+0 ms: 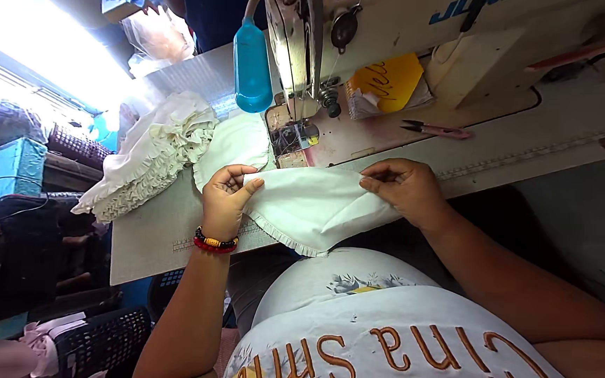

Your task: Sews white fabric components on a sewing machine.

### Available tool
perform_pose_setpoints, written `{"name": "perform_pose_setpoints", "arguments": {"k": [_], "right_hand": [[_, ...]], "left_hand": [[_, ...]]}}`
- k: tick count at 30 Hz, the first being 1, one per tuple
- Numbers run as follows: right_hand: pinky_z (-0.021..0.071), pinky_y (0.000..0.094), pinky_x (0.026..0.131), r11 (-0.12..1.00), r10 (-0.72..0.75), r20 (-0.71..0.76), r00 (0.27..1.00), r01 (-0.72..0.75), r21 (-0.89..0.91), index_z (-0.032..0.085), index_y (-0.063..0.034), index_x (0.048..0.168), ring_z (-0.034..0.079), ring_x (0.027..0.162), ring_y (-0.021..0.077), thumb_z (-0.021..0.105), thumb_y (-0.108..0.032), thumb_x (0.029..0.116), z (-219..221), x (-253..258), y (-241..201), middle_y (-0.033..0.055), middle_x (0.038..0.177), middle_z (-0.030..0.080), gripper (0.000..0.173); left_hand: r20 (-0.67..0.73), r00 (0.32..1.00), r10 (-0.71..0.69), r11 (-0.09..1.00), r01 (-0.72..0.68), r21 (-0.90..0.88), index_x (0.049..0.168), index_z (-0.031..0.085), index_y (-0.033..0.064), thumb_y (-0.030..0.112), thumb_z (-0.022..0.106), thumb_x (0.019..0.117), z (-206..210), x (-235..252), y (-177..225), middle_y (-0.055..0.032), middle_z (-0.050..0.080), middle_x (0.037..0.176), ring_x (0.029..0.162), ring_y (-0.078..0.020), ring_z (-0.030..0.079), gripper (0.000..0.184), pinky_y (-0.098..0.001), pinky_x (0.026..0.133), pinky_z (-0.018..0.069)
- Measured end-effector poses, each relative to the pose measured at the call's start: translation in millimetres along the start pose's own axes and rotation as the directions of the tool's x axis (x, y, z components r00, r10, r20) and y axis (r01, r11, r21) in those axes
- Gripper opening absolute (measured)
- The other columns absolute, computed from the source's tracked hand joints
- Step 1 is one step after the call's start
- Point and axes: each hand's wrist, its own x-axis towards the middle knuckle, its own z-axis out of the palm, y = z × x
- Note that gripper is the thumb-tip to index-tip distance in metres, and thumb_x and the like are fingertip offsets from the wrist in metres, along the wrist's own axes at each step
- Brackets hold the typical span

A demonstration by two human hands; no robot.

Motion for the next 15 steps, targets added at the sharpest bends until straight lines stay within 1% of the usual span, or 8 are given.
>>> {"name": "perform_pose_setpoints", "arguments": {"k": [3, 7, 9, 12, 15], "right_hand": [[0.0576, 0.0174, 0.069, 1.000, 0.005, -0.003, 1.000, -0.005, 0.009, 0.073, -0.0058, 0.105, 0.067, 0.074, 0.0026, 0.077, -0.004, 0.0866, 1, -1, 1, 0.0010, 0.088, 0.071, 0.019], [0.0581, 0.0176, 0.070, 1.000, 0.020, 0.003, 1.000, -0.021, 0.009, 0.073, -0.0056, 0.108, 0.068, 0.076, 0.0027, 0.078, -0.003, 0.0862, 1, -1, 0, 0.0020, 0.090, 0.072, 0.022], [0.0580, 0.0175, 0.070, 1.000, 0.019, 0.006, 1.000, -0.019, 0.012, 0.073, -0.0058, 0.108, 0.068, 0.076, 0.0028, 0.078, -0.002, 0.0858, 0, -1, 0, 0.0019, 0.091, 0.072, 0.023], [0.0580, 0.0173, 0.070, 1.000, 0.016, 0.002, 1.000, -0.016, 0.009, 0.073, -0.0059, 0.107, 0.067, 0.075, 0.0027, 0.078, -0.004, 0.0858, 1, -1, 0, 0.0017, 0.090, 0.072, 0.022], [0.0573, 0.0168, 0.068, 1.000, 0.011, -0.005, 1.000, -0.011, 0.000, 0.074, -0.0058, 0.105, 0.067, 0.073, 0.0020, 0.079, -0.006, 0.0864, 2, -1, 0, 0.0008, 0.087, 0.072, 0.019]], "left_hand": [[0.032, 0.999, 0.006, 1.000, -0.006, 0.006, 0.110, 0.069, 0.0138, -0.006, 0.076, 0.0845, -1, -1, -2, 0.0076, 0.069, 0.087, 0.073, 0.0005, 0.065, 0.033, -0.0152, 0.068, 0.0564], [0.043, 0.999, 0.015, 1.000, -0.015, -0.018, 0.110, 0.069, 0.0118, -0.007, 0.075, 0.0845, -2, 0, -8, 0.0063, 0.070, 0.090, 0.077, -0.0008, 0.066, 0.032, -0.0173, 0.072, 0.0580], [0.041, 0.999, 0.022, 0.999, -0.021, -0.026, 0.110, 0.069, 0.0117, -0.007, 0.075, 0.0843, -2, 0, -8, 0.0064, 0.070, 0.089, 0.076, -0.0010, 0.066, 0.032, -0.0173, 0.072, 0.0580], [0.043, 0.999, 0.022, 0.999, -0.021, -0.033, 0.111, 0.069, 0.0126, -0.006, 0.075, 0.0848, -2, 0, -8, 0.0071, 0.069, 0.089, 0.076, -0.0004, 0.066, 0.033, -0.0166, 0.071, 0.0577], [0.018, 1.000, 0.022, 0.999, -0.022, -0.049, 0.110, 0.069, 0.0104, -0.007, 0.074, 0.0862, -2, 1, -11, 0.0071, 0.070, 0.091, 0.080, -0.0009, 0.067, 0.030, -0.0180, 0.075, 0.0587]]}}
